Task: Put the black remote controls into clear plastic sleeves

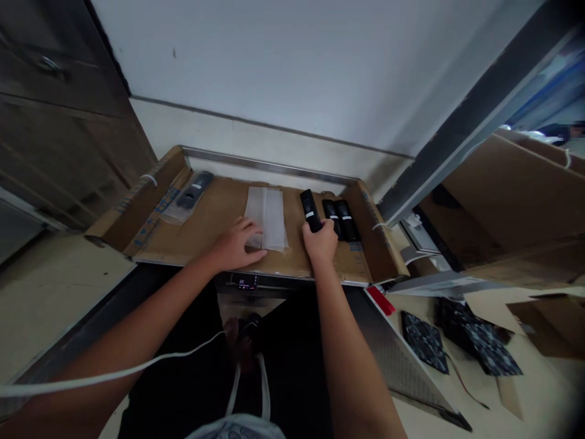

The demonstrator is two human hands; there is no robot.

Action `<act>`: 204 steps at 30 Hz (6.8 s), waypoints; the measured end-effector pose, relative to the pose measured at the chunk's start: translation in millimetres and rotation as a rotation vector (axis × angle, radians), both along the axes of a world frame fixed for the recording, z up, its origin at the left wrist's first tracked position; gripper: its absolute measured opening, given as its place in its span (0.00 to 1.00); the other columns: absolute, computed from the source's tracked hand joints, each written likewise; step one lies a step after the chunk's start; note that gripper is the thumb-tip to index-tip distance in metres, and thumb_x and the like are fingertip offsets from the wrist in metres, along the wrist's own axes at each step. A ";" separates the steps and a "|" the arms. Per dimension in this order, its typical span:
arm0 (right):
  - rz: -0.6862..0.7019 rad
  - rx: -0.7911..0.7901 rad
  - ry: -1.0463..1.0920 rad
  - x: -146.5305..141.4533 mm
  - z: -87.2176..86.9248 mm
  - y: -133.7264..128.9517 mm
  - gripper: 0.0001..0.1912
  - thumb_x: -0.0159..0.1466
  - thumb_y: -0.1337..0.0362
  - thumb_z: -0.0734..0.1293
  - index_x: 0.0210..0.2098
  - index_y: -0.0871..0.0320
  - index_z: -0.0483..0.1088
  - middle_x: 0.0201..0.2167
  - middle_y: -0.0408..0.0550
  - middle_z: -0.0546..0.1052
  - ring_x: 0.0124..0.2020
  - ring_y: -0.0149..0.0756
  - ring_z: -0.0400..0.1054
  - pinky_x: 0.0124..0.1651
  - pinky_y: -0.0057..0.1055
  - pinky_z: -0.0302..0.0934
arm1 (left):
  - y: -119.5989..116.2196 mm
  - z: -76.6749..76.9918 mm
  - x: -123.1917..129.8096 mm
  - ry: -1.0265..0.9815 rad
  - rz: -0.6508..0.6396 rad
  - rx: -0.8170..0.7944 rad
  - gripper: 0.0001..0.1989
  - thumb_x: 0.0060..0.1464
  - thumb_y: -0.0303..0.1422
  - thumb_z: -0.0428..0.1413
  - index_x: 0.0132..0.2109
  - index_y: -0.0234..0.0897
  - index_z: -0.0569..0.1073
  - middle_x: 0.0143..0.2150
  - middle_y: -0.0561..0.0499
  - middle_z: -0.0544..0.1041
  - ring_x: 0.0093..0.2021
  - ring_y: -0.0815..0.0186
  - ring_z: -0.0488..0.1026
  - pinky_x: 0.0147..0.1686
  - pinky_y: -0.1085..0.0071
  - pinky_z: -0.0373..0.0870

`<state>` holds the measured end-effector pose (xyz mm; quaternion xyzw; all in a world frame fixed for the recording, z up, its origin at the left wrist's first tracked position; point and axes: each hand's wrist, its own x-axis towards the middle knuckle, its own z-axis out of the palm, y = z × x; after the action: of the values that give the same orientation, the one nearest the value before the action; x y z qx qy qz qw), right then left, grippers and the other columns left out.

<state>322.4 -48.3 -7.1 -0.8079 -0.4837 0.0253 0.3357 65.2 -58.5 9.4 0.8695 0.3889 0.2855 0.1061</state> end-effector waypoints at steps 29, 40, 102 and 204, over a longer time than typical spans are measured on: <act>0.441 -0.122 1.084 22.7 26.5 -123.2 0.22 0.59 0.48 0.72 0.43 0.58 0.74 0.26 0.45 0.80 0.13 0.24 0.61 0.13 0.20 0.48 | 36.1 -23.7 52.1 -0.194 -0.017 -0.007 0.11 0.66 0.35 0.53 0.40 0.37 0.79 0.38 0.47 0.77 0.38 0.63 0.72 0.41 0.65 0.69; 0.417 -0.157 1.033 8.5 20.7 -118.3 0.20 0.59 0.47 0.72 0.39 0.58 0.74 0.28 0.45 0.81 0.14 0.23 0.60 0.13 0.20 0.46 | 33.4 -20.3 52.1 -0.253 -0.108 -0.036 0.11 0.66 0.33 0.51 0.43 0.38 0.79 0.41 0.46 0.77 0.42 0.63 0.74 0.45 0.63 0.71; -0.097 0.407 1.196 -37.5 27.5 -109.4 0.24 0.53 0.52 0.73 0.40 0.52 0.58 0.24 0.36 0.76 0.17 0.32 0.70 0.17 0.26 0.62 | -8.3 26.9 116.3 -0.349 -0.480 -0.157 0.09 0.64 0.23 0.49 0.44 0.36 0.73 0.43 0.46 0.77 0.44 0.65 0.74 0.46 0.67 0.69; 0.292 -0.024 1.668 -83.4 39.0 -106.2 0.10 0.56 0.63 0.74 0.35 0.61 0.73 0.27 0.47 0.81 0.23 0.29 0.75 0.26 0.22 0.72 | 10.7 63.3 60.1 -1.565 -0.079 -1.018 0.13 0.57 0.27 0.56 0.49 0.35 0.71 0.48 0.44 0.82 0.50 0.57 0.80 0.53 0.59 0.77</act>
<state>239.0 -154.5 32.0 -0.4574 -0.1767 0.6614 0.5675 125.3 -47.8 72.8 0.2912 0.2552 0.5812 0.7157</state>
